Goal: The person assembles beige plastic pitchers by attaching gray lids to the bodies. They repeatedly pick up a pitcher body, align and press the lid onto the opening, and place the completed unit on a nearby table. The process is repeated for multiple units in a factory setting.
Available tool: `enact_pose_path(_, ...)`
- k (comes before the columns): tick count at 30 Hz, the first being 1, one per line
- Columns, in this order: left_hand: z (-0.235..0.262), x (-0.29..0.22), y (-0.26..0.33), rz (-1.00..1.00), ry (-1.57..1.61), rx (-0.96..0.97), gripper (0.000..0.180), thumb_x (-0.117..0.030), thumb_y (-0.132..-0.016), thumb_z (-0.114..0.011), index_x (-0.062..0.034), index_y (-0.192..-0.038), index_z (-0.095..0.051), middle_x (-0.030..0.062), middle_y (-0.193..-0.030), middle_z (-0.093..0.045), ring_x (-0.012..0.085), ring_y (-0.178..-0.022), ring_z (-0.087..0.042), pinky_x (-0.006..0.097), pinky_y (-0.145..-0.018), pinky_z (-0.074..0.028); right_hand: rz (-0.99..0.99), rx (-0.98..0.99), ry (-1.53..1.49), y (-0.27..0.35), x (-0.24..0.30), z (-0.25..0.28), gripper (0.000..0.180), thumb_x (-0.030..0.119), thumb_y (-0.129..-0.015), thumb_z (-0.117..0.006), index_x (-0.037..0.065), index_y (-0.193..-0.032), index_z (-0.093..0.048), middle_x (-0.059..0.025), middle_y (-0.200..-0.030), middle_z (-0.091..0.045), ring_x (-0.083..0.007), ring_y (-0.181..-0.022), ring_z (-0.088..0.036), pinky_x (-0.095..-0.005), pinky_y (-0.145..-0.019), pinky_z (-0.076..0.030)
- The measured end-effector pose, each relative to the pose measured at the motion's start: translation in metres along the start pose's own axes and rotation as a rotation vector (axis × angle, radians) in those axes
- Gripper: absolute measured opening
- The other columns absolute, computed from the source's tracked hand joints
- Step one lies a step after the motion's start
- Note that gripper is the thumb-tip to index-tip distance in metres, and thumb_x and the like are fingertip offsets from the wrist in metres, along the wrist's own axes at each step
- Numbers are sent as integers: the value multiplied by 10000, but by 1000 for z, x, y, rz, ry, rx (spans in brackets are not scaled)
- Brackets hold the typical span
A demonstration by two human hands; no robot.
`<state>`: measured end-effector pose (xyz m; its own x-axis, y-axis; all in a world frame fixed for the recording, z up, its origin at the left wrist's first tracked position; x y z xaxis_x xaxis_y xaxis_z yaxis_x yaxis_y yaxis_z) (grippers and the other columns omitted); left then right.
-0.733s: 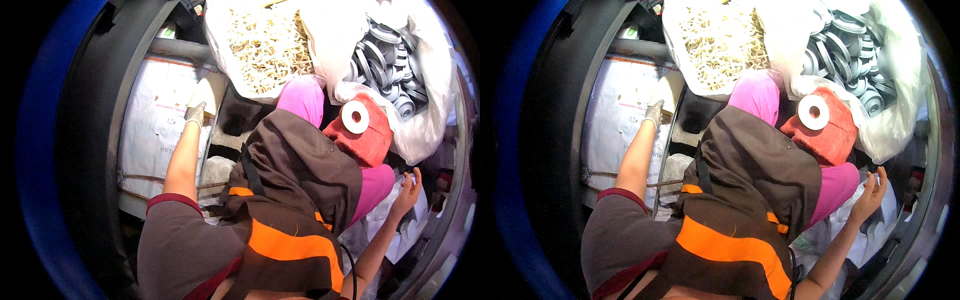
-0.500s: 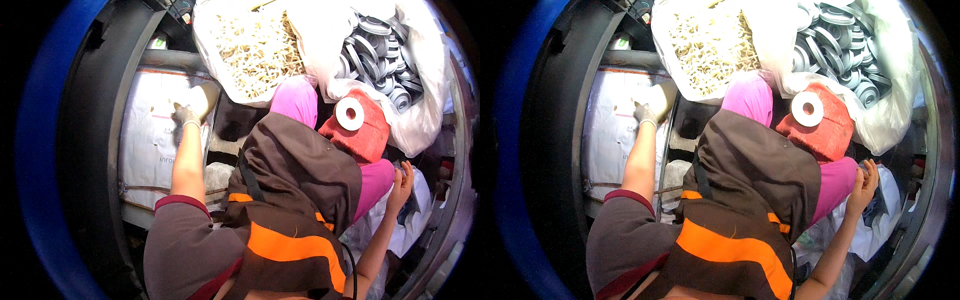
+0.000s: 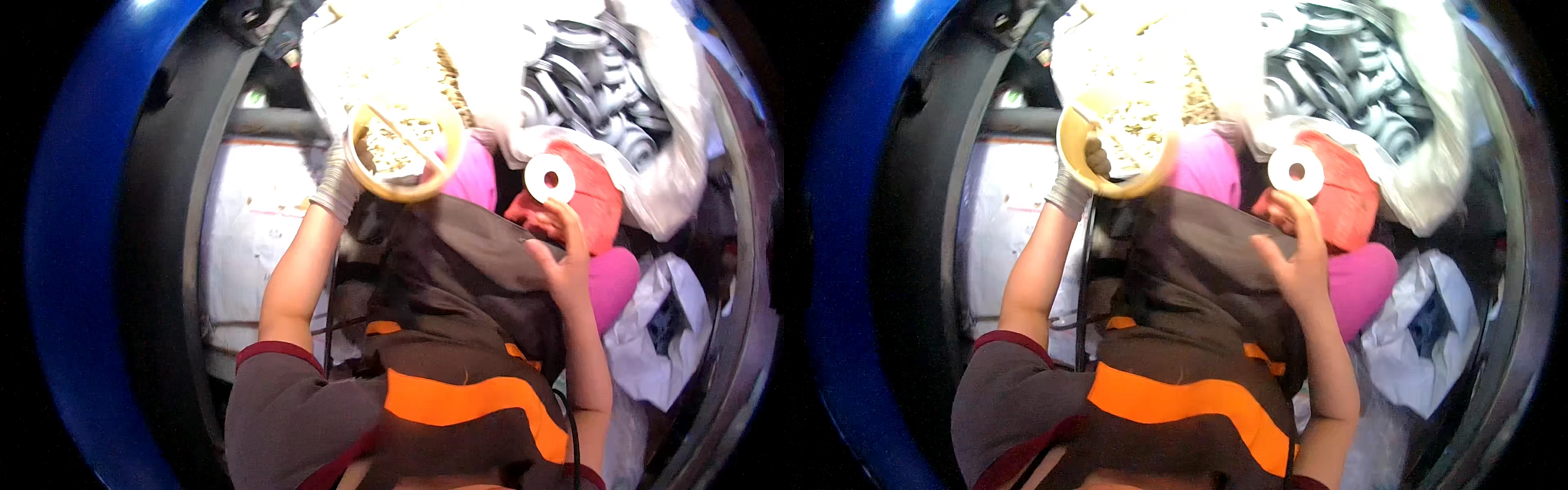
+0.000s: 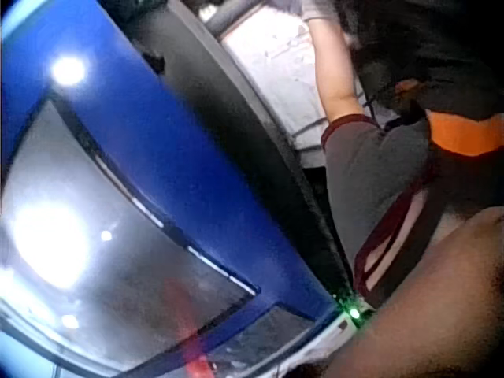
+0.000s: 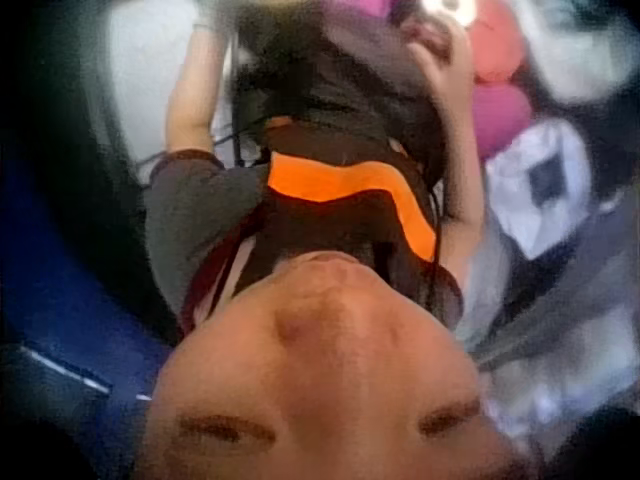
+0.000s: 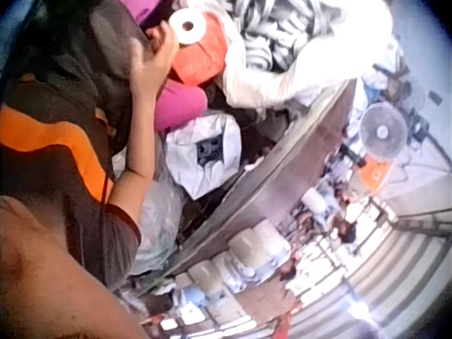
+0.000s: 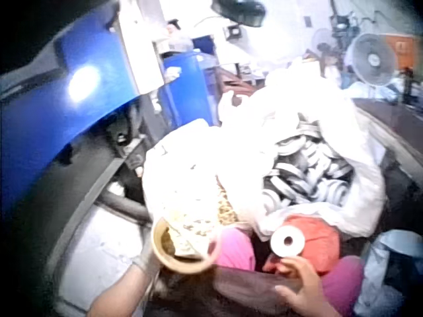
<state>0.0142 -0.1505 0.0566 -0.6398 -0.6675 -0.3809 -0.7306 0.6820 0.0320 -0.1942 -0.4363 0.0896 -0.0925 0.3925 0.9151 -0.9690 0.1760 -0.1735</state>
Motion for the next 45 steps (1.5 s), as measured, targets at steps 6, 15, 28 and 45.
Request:
enact_pose_path(6,10,178,-8,794,22,53,301,-108,-975,-413,-60,-1259,-500,80,-1158,-583,168,-1044,-561,300,-910,-471,200,114,-45,28,68,31,1117,352,-514,-887,17,-1403,-300,-179,-1360,-425,-321,-1272,-409,-412,-1055,-316)
enact_pose_path(15,-134,160,17,-283,-1420,296,196,-195,-871,-544,-43,-988,-589,101,-983,-579,241,-913,-576,363,-833,-460,-217,158,-531,65,-21,28,1035,379,-634,-803,45,-1443,-250,-153,-1431,-348,-250,-1331,-342,-390,-1088,-267)
enact_pose_path(28,-177,175,-14,-99,-1734,1082,326,-397,-791,-641,-89,-702,-581,78,-816,-595,326,-1067,-545,492,-940,-354,389,-157,21,57,15,26,460,272,-606,-825,77,-930,-562,-129,-1067,-581,-332,-1072,-544,-409,-911,-425)
enact_pose_path(45,-146,159,-44,295,-1841,502,490,-411,-964,-433,-33,-1251,-554,166,-1233,-561,214,-1123,-517,333,-973,-390,121,-332,258,68,5,60,369,264,-739,-751,37,-973,-579,-139,-968,-593,-326,-970,-559,-385,-852,-447)
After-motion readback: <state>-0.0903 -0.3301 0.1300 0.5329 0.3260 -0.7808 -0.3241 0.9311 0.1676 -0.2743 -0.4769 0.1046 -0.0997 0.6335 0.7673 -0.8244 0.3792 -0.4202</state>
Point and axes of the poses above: each hand's wrist, its own y-axis away from the middle knuckle, its own z-axis out of the back of the hand, x = y × z, the point moved 4 cm from there along -y, towards the middle knuckle
